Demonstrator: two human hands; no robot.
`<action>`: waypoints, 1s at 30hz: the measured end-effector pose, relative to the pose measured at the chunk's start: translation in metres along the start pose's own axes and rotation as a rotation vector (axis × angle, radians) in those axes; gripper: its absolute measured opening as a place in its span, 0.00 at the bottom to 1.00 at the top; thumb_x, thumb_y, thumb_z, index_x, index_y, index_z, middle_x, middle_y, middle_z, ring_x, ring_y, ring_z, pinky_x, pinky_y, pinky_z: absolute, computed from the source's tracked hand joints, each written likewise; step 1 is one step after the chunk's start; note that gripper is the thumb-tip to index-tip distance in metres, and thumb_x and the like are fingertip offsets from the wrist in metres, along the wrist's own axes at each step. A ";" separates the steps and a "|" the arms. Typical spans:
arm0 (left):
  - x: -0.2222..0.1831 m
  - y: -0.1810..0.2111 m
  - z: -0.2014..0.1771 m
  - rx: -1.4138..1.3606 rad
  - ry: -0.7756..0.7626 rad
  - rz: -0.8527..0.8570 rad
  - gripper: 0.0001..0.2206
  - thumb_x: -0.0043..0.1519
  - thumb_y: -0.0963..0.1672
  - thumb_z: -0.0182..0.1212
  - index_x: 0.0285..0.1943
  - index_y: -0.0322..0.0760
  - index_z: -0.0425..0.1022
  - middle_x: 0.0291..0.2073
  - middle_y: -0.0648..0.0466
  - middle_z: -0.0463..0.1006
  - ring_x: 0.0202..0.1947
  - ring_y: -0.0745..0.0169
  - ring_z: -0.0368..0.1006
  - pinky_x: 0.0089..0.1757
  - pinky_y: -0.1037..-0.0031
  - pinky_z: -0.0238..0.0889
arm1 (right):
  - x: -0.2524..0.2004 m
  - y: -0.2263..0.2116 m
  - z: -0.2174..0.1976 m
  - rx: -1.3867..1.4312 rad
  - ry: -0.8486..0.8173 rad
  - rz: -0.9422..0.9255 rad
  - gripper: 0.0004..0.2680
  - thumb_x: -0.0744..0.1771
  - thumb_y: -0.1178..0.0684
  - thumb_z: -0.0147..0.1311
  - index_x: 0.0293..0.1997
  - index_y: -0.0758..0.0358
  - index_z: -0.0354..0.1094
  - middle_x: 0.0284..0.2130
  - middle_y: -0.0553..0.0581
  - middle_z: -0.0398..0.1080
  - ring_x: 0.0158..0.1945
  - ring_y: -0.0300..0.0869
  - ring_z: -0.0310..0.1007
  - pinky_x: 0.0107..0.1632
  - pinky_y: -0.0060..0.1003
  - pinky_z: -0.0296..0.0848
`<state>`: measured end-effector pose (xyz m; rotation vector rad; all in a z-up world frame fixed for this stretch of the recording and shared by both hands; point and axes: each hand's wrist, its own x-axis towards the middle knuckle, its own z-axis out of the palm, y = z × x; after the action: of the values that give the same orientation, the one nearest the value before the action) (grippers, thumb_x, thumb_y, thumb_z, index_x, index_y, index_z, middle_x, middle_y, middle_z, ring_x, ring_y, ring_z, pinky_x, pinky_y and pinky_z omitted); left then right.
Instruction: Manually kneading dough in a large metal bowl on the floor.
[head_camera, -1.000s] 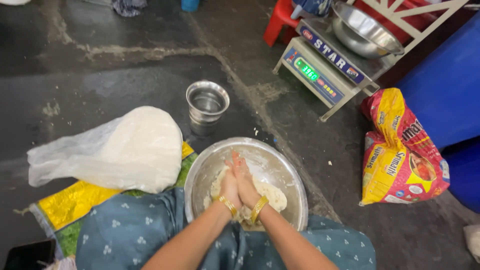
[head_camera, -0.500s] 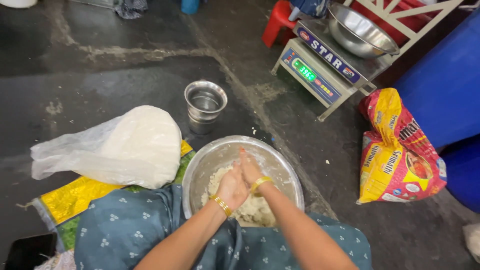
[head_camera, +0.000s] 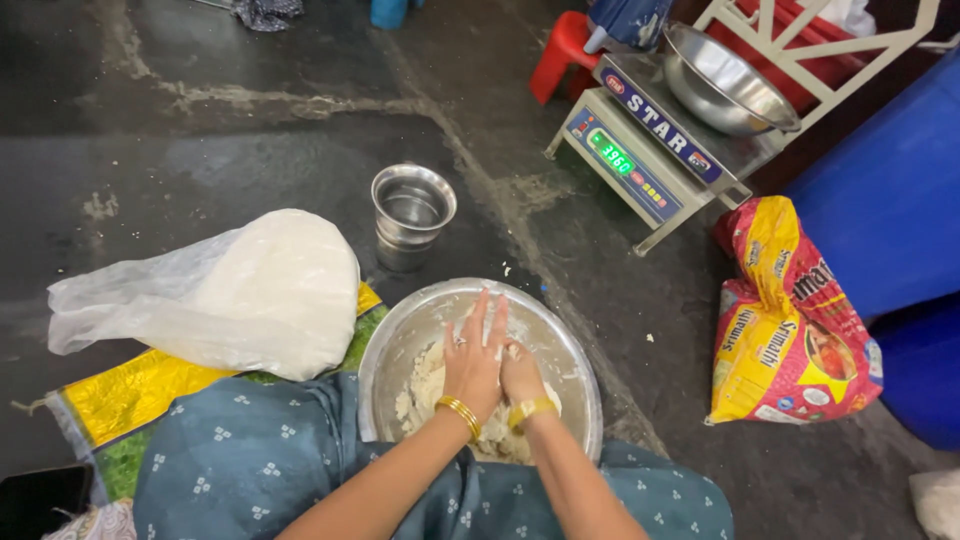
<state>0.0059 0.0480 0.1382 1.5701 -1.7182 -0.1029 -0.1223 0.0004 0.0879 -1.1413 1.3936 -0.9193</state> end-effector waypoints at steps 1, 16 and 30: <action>0.002 0.002 -0.011 0.003 -0.003 0.003 0.44 0.58 0.40 0.63 0.84 0.46 0.43 0.80 0.49 0.52 0.75 0.53 0.58 0.65 0.46 0.45 | 0.003 -0.003 0.003 0.005 0.001 0.001 0.15 0.69 0.51 0.47 0.58 0.66 0.73 0.39 0.64 0.79 0.35 0.44 0.75 0.37 0.39 0.73; 0.016 -0.024 0.008 -0.958 -0.046 -0.387 0.12 0.57 0.43 0.67 0.49 0.34 0.85 0.27 0.51 0.86 0.25 0.64 0.80 0.31 0.73 0.72 | -0.014 -0.084 -0.028 1.208 -0.343 0.179 0.27 0.68 0.22 0.41 0.54 0.57 0.73 0.35 0.57 0.75 0.36 0.46 0.75 0.39 0.42 0.74; -0.004 0.006 0.025 -1.770 -0.294 -0.606 0.34 0.61 0.47 0.59 0.77 0.44 0.48 0.67 0.54 0.67 0.63 0.64 0.67 0.58 0.69 0.64 | -0.050 -0.108 0.046 1.188 -0.234 -0.063 0.30 0.69 0.27 0.29 0.76 0.54 0.49 0.69 0.65 0.60 0.66 0.55 0.65 0.65 0.46 0.64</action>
<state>-0.0140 0.0417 0.1226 0.5389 -0.5879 -1.6623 -0.0620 0.0249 0.1974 -0.3410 0.4196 -1.3206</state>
